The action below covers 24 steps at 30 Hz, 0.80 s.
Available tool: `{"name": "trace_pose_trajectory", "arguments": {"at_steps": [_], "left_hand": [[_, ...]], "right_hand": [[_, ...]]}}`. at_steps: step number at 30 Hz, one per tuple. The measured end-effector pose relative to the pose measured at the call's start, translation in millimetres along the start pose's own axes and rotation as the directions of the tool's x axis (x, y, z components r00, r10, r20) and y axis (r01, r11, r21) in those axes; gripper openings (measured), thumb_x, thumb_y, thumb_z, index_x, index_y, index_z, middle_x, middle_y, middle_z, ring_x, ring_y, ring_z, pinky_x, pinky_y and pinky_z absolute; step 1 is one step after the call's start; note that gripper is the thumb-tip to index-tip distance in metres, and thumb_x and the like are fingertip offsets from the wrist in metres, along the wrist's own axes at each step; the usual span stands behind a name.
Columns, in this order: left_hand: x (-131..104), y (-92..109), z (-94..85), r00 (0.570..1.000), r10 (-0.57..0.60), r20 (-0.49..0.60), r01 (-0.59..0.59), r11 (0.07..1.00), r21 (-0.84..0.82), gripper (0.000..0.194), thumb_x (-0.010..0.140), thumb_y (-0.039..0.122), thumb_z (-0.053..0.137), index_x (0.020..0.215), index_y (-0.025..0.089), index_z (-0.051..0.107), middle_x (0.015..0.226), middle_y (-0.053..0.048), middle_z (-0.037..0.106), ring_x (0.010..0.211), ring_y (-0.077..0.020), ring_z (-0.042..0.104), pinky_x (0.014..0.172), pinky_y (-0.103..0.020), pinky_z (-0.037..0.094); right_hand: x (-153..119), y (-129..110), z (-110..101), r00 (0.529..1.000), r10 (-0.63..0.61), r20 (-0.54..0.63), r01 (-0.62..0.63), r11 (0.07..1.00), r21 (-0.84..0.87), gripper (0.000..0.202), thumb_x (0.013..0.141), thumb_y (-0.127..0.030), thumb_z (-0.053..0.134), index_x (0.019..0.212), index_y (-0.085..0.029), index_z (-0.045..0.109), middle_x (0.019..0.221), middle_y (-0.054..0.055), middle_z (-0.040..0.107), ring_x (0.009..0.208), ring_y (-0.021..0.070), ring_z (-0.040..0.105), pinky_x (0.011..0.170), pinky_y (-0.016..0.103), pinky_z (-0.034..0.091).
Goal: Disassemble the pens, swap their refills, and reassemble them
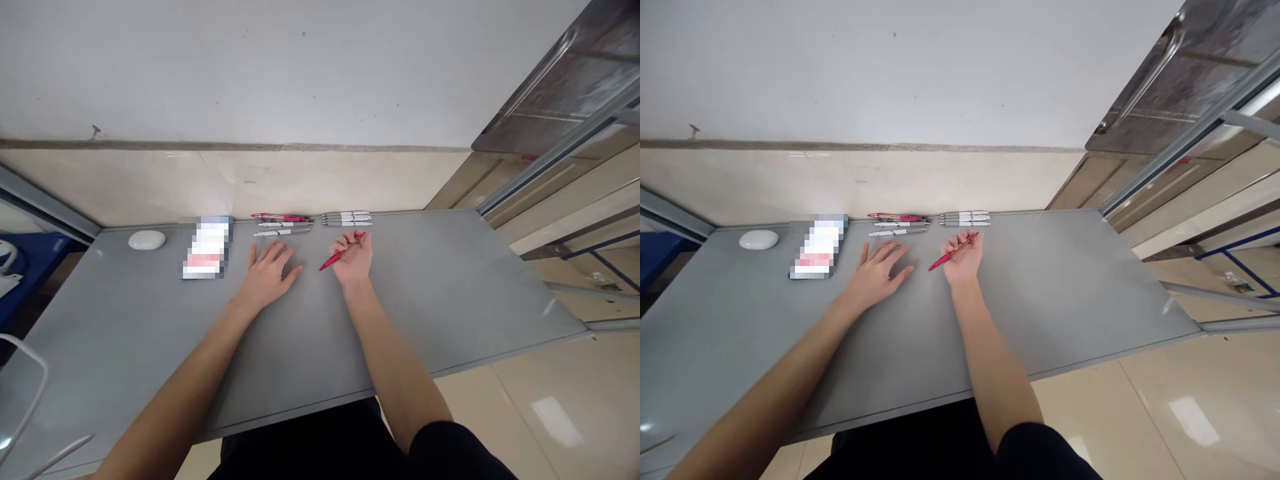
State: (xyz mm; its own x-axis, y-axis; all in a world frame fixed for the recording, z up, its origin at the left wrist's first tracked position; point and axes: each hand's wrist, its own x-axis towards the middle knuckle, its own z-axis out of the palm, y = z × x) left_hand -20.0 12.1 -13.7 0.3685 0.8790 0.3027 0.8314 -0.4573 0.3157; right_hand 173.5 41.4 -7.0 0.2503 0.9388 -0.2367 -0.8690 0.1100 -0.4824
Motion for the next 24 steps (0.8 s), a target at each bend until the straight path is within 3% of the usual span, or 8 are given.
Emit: {"name": "trace_pose_trajectory", "arguments": {"at_steps": [5,10,13,21,24], "left_hand": [[-2,2,10.3,1.000,-0.021,0.009,0.020,0.994,0.106,0.054,0.092,0.051,0.043,0.138,0.025,0.049,0.149,-0.012,0.042,0.140,-0.0345,0.031,0.114,-0.061,0.006],[-3,2,11.5,0.998,-0.028,0.057,0.021,0.992,0.121,0.057,0.092,0.054,0.041,0.142,0.028,0.045,0.154,-0.010,0.032,0.142,-0.0357,0.026,0.113,-0.063,0.006],[-3,1,11.0,0.996,-0.026,0.084,0.015,0.991,0.131,0.058,0.092,0.055,0.039,0.143,0.028,0.043,0.155,-0.010,0.030,0.143,-0.0361,0.025,0.113,-0.063,0.006],[-3,0,11.6,0.992,-0.034,0.118,0.016,0.989,0.146,0.059,0.091,0.057,0.039,0.144,0.031,0.041,0.155,-0.005,0.032,0.143,-0.0342,0.024,0.115,-0.060,0.006],[-3,0,12.3,0.993,-0.031,0.117,0.015,0.990,0.140,0.059,0.091,0.056,0.040,0.144,0.031,0.041,0.155,-0.005,0.032,0.143,-0.0343,0.024,0.115,-0.060,0.006]], "right_hand": [[0,10,-13,0.995,-0.050,0.087,0.043,0.996,0.076,0.029,0.091,-0.046,0.038,0.071,-0.026,0.043,0.064,-0.004,0.042,0.051,0.0109,0.040,0.058,0.029,0.046],[5,6,-22,0.983,-0.072,0.168,0.073,0.997,-0.001,0.029,0.089,-0.049,0.043,0.070,-0.026,0.046,0.062,-0.004,0.040,0.051,0.0115,0.037,0.049,0.025,0.039],[5,5,-25,0.975,-0.077,0.211,0.069,0.997,0.044,0.032,0.088,-0.049,0.045,0.068,-0.025,0.046,0.059,-0.004,0.034,0.049,0.0108,0.033,0.046,0.024,0.036],[1,7,-19,0.985,-0.054,0.166,0.060,0.998,-0.030,0.038,0.088,-0.054,0.038,0.064,-0.024,0.041,0.061,-0.003,0.037,0.055,0.0131,0.039,0.058,0.031,0.044],[1,6,-18,0.984,-0.051,0.170,0.056,0.998,-0.026,0.036,0.089,-0.050,0.037,0.065,-0.024,0.039,0.061,-0.004,0.036,0.053,0.0125,0.037,0.055,0.029,0.042]]}}
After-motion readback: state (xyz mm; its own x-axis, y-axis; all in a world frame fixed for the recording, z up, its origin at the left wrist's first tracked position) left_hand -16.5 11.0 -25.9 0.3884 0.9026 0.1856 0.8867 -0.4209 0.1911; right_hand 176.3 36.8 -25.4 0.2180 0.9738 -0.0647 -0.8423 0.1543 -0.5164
